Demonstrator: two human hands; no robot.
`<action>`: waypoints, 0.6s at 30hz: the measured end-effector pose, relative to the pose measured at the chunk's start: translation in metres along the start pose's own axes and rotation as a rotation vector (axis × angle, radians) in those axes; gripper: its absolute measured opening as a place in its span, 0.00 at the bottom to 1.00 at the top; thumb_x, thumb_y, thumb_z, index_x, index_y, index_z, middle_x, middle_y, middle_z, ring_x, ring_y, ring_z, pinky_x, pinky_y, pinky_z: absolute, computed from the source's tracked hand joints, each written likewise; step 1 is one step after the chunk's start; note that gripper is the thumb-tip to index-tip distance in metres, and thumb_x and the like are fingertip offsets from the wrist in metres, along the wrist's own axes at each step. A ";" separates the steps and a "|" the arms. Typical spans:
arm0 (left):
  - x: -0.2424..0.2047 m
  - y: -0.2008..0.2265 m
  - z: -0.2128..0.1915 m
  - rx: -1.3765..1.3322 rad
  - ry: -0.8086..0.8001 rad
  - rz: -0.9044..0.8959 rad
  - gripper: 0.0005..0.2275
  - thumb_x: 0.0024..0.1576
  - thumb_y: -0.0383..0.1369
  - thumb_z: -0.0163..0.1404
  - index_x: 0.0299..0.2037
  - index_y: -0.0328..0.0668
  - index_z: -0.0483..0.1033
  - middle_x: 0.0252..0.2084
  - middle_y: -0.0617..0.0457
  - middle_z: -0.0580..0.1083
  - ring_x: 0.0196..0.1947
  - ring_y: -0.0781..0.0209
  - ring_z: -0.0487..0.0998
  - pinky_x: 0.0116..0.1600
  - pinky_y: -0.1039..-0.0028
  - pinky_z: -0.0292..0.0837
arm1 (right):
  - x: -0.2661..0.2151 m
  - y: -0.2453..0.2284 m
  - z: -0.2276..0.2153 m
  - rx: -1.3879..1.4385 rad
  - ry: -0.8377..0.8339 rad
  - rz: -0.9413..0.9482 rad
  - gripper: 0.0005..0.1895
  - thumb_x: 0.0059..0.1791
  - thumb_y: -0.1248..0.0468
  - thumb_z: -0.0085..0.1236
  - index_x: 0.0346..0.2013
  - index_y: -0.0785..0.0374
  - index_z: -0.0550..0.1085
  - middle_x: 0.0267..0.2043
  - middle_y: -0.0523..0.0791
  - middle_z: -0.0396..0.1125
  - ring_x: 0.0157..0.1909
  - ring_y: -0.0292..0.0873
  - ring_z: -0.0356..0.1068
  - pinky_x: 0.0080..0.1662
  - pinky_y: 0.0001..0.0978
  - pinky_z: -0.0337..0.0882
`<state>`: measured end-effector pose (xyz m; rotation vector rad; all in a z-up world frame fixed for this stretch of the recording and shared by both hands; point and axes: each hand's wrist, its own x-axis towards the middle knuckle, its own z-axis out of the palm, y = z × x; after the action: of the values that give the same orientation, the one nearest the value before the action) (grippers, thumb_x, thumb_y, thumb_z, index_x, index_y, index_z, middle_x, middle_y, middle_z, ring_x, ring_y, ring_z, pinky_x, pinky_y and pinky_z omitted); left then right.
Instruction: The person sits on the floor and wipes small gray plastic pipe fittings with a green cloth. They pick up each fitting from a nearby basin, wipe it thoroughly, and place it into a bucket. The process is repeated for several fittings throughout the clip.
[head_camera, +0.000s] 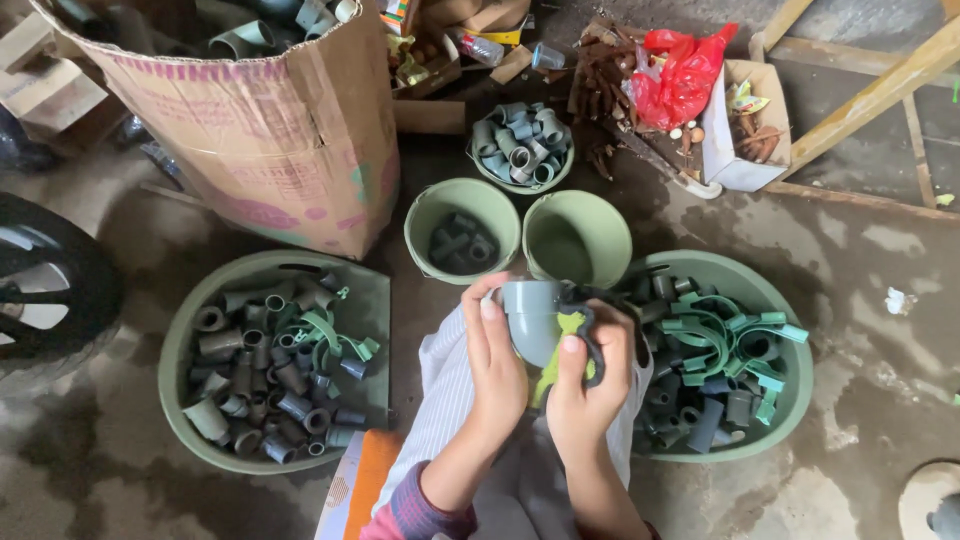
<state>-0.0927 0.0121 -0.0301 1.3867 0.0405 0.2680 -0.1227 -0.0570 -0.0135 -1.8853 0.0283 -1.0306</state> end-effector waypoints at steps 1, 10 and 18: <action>-0.002 0.006 -0.001 0.006 0.004 -0.005 0.18 0.68 0.42 0.29 0.55 0.41 0.66 0.52 0.51 0.69 0.52 0.62 0.69 0.61 0.72 0.63 | -0.004 0.005 0.000 0.003 -0.005 0.007 0.16 0.58 0.57 0.44 0.38 0.69 0.67 0.46 0.53 0.65 0.49 0.51 0.67 0.54 0.39 0.66; -0.005 0.008 0.011 -0.630 -0.235 0.062 0.24 0.68 0.45 0.39 0.65 0.35 0.54 0.64 0.31 0.68 0.61 0.45 0.73 0.65 0.53 0.66 | -0.006 0.020 0.001 0.005 0.074 -0.143 0.20 0.57 0.53 0.49 0.37 0.68 0.78 0.47 0.52 0.74 0.48 0.49 0.75 0.53 0.40 0.71; 0.000 -0.006 0.002 -0.489 -0.309 0.067 0.18 0.70 0.37 0.31 0.63 0.30 0.59 0.63 0.29 0.70 0.62 0.43 0.71 0.67 0.53 0.62 | 0.017 0.009 -0.018 0.082 -0.087 0.156 0.17 0.59 0.57 0.42 0.49 0.67 0.74 0.43 0.50 0.70 0.45 0.41 0.66 0.54 0.41 0.68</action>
<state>-0.0915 0.0088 -0.0359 0.9302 -0.3100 0.1056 -0.1199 -0.0818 -0.0057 -1.8209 0.0801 -0.8308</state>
